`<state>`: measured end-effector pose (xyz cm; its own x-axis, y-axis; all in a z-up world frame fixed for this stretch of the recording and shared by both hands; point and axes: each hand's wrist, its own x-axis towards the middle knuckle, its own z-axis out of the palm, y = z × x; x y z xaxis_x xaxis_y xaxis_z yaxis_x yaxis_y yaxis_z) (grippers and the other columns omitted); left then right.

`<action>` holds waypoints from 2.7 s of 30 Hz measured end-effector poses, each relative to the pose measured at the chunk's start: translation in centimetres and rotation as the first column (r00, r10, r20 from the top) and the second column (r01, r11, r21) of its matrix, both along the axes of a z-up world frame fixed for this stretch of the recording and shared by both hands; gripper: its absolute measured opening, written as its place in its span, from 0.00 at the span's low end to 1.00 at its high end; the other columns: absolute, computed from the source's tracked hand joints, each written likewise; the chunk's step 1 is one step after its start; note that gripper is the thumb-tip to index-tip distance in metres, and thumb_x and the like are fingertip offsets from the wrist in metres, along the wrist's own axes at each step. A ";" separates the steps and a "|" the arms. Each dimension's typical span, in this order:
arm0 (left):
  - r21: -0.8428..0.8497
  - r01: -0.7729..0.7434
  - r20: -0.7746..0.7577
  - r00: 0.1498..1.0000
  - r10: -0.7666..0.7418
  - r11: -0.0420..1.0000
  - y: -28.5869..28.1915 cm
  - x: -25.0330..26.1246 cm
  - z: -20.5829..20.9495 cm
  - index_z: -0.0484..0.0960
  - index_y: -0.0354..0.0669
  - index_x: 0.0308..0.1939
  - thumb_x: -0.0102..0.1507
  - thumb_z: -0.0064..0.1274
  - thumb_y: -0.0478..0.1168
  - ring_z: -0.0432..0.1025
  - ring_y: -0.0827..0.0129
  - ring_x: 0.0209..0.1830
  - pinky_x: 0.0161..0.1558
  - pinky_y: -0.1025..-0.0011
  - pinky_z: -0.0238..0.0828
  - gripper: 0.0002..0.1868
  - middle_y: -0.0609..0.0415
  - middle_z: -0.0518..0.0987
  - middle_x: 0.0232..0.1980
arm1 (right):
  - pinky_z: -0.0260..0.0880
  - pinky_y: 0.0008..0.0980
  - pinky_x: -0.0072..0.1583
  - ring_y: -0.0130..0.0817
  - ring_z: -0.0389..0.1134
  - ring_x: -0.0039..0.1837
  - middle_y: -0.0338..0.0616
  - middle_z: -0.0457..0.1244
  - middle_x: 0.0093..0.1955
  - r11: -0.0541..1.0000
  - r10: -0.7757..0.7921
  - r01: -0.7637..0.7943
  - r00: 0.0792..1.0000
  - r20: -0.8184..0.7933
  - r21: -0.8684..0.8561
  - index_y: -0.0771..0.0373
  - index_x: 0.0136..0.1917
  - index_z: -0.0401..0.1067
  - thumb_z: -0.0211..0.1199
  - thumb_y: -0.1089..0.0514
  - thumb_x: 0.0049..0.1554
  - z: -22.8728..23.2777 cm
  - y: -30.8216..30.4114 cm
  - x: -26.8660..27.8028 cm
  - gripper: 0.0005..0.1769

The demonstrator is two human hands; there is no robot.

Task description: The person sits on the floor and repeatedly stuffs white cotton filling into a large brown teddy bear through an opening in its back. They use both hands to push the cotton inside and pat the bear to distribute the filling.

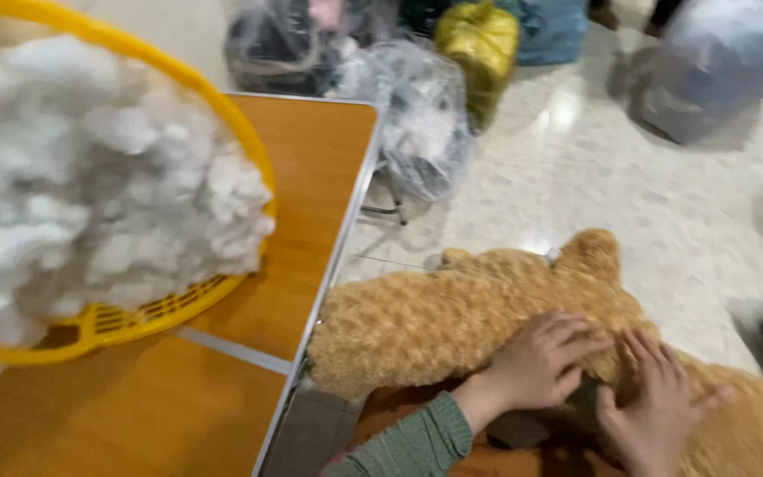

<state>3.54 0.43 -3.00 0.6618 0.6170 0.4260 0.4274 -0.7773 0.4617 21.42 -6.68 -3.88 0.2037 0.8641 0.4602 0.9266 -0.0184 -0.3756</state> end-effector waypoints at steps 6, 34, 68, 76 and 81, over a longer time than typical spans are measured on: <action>-0.109 -0.239 0.309 0.914 0.261 0.965 -1.0 -6.3 0.7 0.76 0.52 0.68 0.74 0.51 0.45 0.60 0.59 0.77 0.85 0.55 0.53 0.18 0.55 0.72 0.72 | 0.59 0.67 0.77 0.53 0.62 0.74 0.45 0.60 0.73 0.873 0.462 -0.410 0.869 -0.178 0.265 0.43 0.72 0.68 0.64 0.42 0.47 -6.0 4.6 0.3 0.38; -0.003 -0.997 0.508 0.070 0.858 0.082 10.5 -40.8 0.3 0.85 0.40 0.49 0.60 0.59 0.28 0.74 0.50 0.53 0.53 0.59 0.75 0.14 0.43 0.77 0.54 | 0.20 0.74 0.77 0.45 0.30 0.87 0.28 0.31 0.88 0.426 0.521 -0.033 0.826 0.216 -0.904 0.12 0.79 0.45 0.39 0.14 0.55 -12.3 11.2 -0.5 0.40; -0.156 -0.974 0.237 0.127 0.963 0.166 6.9 -36.8 -1.3 0.78 0.38 0.57 0.61 0.57 0.35 0.77 0.45 0.52 0.50 0.56 0.77 0.19 0.41 0.78 0.58 | 0.23 0.87 0.75 0.51 0.43 0.83 0.36 0.47 0.81 0.810 0.552 -0.571 0.820 0.154 0.135 0.28 0.68 0.61 0.61 0.35 0.46 -8.6 4.6 -7.9 0.36; -0.065 -0.935 0.357 0.306 0.883 0.350 1.1 -30.2 0.7 0.79 0.35 0.51 0.59 0.59 0.34 0.76 0.42 0.46 0.40 0.57 0.78 0.17 0.40 0.78 0.54 | 0.31 0.62 0.79 0.47 0.46 0.82 0.45 0.53 0.79 0.634 0.770 -0.771 0.623 -0.135 0.057 0.46 0.70 0.67 0.65 0.54 0.54 1.5 3.4 -21.4 0.30; -0.017 -0.803 0.424 0.533 0.732 0.595 -2.6 -25.8 1.8 0.80 0.37 0.49 0.56 0.60 0.32 0.79 0.48 0.45 0.41 0.60 0.79 0.16 0.45 0.80 0.50 | 0.42 0.53 0.76 0.55 0.40 0.84 0.54 0.43 0.84 0.633 0.666 -0.772 0.500 -0.553 0.064 0.59 0.79 0.51 0.68 0.55 0.55 6.6 3.8 -23.6 0.44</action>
<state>-22.28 -2.16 -1.25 -0.2556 0.7106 0.6555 0.7300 -0.3027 0.6128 -2.20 -2.85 2.67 -0.3842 0.8641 0.3251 0.3305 0.4576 -0.8255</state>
